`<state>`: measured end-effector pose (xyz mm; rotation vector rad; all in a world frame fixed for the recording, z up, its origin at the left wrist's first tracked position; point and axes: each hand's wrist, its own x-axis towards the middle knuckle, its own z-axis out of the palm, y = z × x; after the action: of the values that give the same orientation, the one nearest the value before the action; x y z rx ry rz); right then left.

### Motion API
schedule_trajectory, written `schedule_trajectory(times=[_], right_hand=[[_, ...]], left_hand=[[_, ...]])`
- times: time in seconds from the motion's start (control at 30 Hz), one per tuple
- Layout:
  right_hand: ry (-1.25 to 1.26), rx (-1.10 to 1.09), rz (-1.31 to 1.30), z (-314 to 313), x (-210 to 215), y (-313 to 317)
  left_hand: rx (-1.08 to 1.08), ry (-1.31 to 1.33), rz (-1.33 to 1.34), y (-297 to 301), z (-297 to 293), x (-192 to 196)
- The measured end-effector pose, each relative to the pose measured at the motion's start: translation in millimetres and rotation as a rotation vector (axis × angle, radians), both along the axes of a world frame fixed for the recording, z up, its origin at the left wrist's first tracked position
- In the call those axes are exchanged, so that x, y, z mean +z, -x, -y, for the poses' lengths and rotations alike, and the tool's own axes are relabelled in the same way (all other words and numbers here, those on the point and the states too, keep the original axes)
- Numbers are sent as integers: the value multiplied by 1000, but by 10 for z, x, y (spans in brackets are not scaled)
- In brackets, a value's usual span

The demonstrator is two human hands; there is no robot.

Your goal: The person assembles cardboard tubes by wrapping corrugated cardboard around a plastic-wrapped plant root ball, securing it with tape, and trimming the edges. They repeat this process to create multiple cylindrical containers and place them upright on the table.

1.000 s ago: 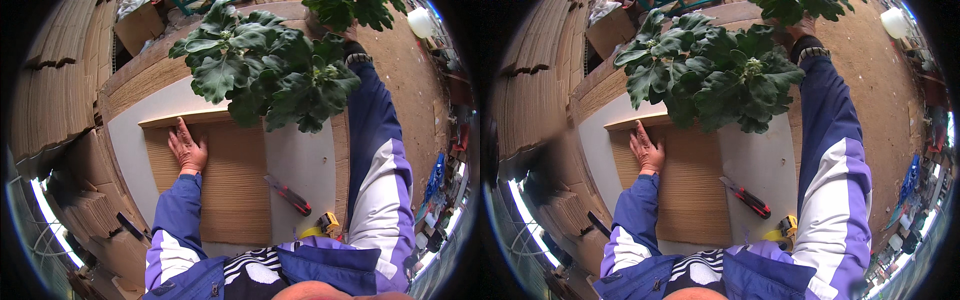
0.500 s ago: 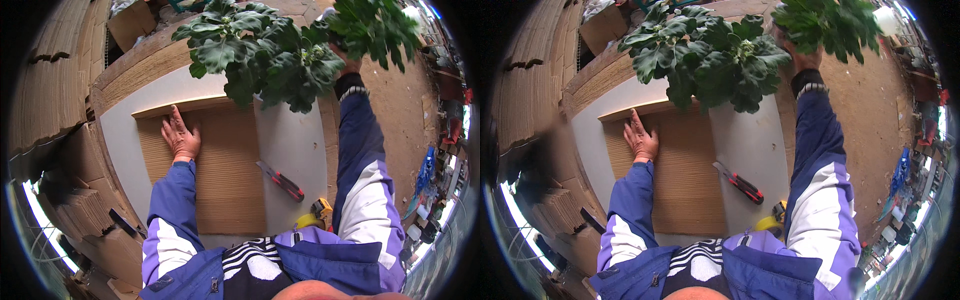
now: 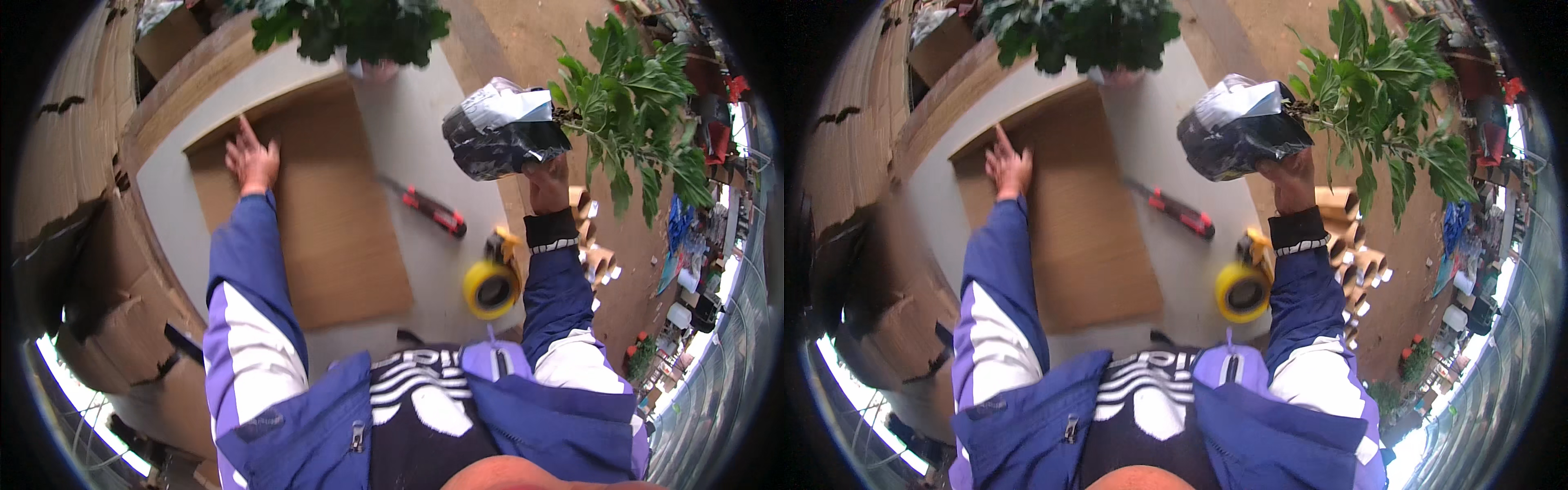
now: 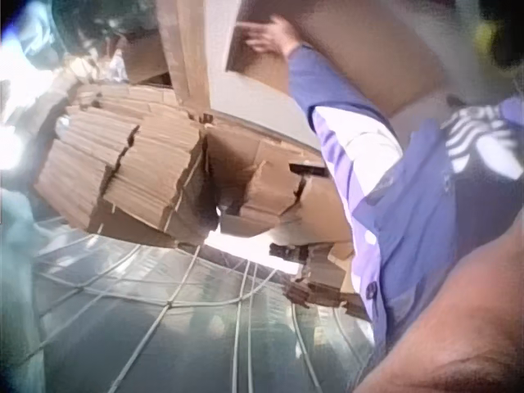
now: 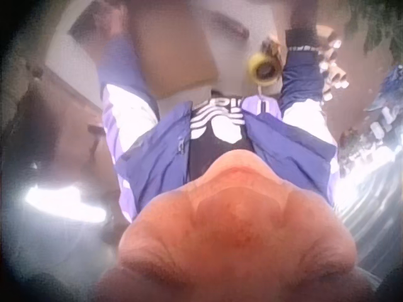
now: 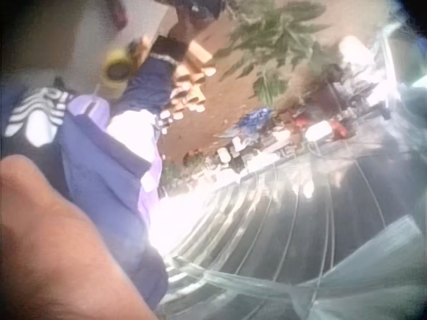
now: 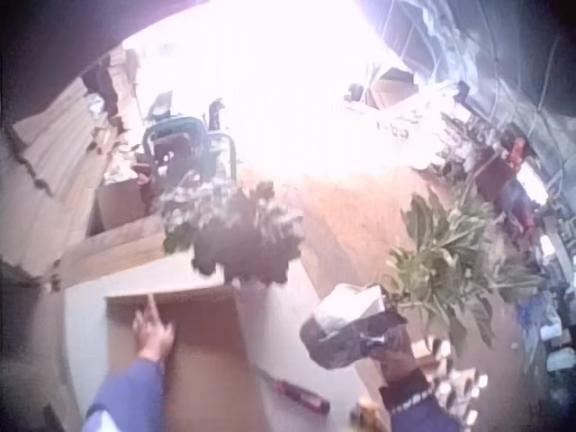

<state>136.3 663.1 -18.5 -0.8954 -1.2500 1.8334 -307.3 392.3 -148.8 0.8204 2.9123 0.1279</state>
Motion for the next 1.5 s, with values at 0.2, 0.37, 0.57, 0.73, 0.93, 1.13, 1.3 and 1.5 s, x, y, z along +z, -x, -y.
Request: schedule_trajectory(times=[0.2,0.37,0.57,0.73,0.93,1.13,1.3,1.5], right_hand=[[-602,722,634,723,337,-529],[-665,1170,446,1106,481,20],[-735,1426,577,2065,409,780],[-1109,1388,728,2405,370,739],[-1177,1332,1038,2693,559,724],[-1141,1340,1083,2736,550,797],[-1078,1431,952,2530,315,882],[-1065,1467,981,2386,185,945]], left_hand=[[-456,-797,695,-1124,324,1004],[-215,-785,1332,-2965,1385,1612],[749,-1453,1489,-3989,1658,1375],[892,-1448,1832,-3940,1772,1003],[711,-1132,1366,-3748,2084,1139],[895,-1402,1073,-3666,1976,1228],[1067,-1602,1032,-3510,2182,1103],[1180,-1846,1055,-3214,3596,1160]])
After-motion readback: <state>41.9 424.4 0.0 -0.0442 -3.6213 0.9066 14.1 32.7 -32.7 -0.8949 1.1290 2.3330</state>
